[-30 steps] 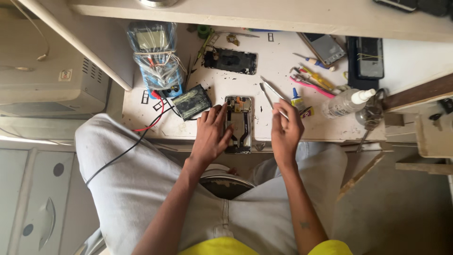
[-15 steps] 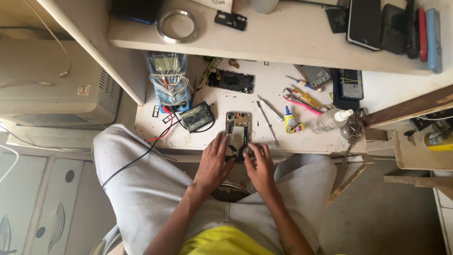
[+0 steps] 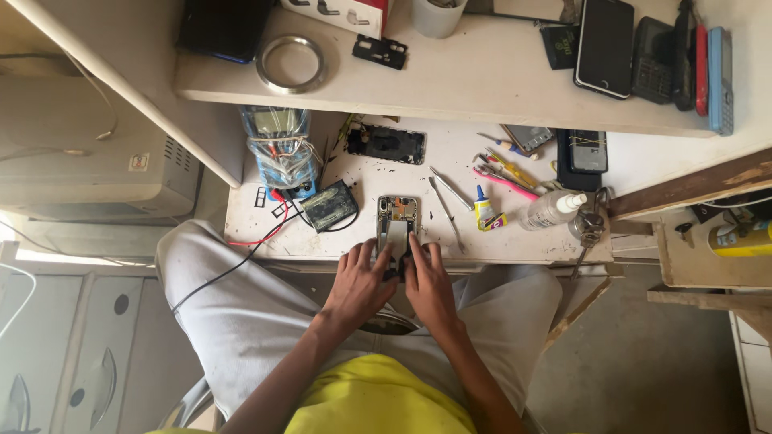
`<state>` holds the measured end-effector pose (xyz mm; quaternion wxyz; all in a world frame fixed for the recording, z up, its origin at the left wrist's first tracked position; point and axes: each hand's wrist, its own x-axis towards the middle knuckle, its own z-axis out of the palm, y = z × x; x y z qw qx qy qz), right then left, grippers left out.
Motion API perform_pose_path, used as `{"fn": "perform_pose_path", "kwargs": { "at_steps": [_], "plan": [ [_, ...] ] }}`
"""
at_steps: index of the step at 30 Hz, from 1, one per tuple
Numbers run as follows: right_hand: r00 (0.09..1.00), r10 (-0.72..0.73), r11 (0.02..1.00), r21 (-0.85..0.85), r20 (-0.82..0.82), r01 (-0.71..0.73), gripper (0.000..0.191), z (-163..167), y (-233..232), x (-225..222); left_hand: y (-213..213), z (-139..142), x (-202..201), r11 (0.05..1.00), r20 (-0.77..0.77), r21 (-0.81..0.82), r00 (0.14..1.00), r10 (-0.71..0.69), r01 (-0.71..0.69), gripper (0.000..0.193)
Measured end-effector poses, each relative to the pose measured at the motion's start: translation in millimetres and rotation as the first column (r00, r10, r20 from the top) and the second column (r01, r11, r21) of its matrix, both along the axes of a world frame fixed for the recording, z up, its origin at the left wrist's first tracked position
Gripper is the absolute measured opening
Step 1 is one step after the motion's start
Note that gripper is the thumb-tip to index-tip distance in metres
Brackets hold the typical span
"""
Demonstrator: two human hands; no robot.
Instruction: The person repairs a disassembled smartphone at a cluttered workbench, using tweezers and a screwdriver to remove, reposition, and refit internal components and the battery inside the phone chassis, working on the small parts with both hands throughout the episode.
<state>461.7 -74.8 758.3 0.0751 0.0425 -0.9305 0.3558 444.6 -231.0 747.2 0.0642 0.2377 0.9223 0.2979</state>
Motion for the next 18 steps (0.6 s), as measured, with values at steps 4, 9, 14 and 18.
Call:
{"fn": "perform_pose_path", "kwargs": {
  "at_steps": [4,9,14,18],
  "plan": [
    [0.990,-0.009,1.000,0.014,0.140,0.007,0.062,5.6,1.6,-17.9,4.5,3.1,-4.4,0.994,0.037,-0.111,0.999,0.028,-0.024,0.074],
    [0.975,0.021,0.976,0.205,0.220,-0.068,0.065,7.8,3.6,-41.5,3.5,2.7,-1.7,0.990,-0.105,-0.142,0.994,-0.023,0.008,0.072],
    [0.955,0.034,0.952,0.282,0.294,-0.120,0.067,8.6,2.0,-48.6,0.0,4.5,-3.7,0.998,-0.047,-0.054,0.999,0.011,-0.014,0.067],
    [0.931,0.026,0.944,0.296,0.365,-0.143,0.072,9.9,0.2,-47.2,-5.6,7.1,-13.8,0.998,0.057,0.022,0.997,0.051,-0.052,0.062]
  ]
}}
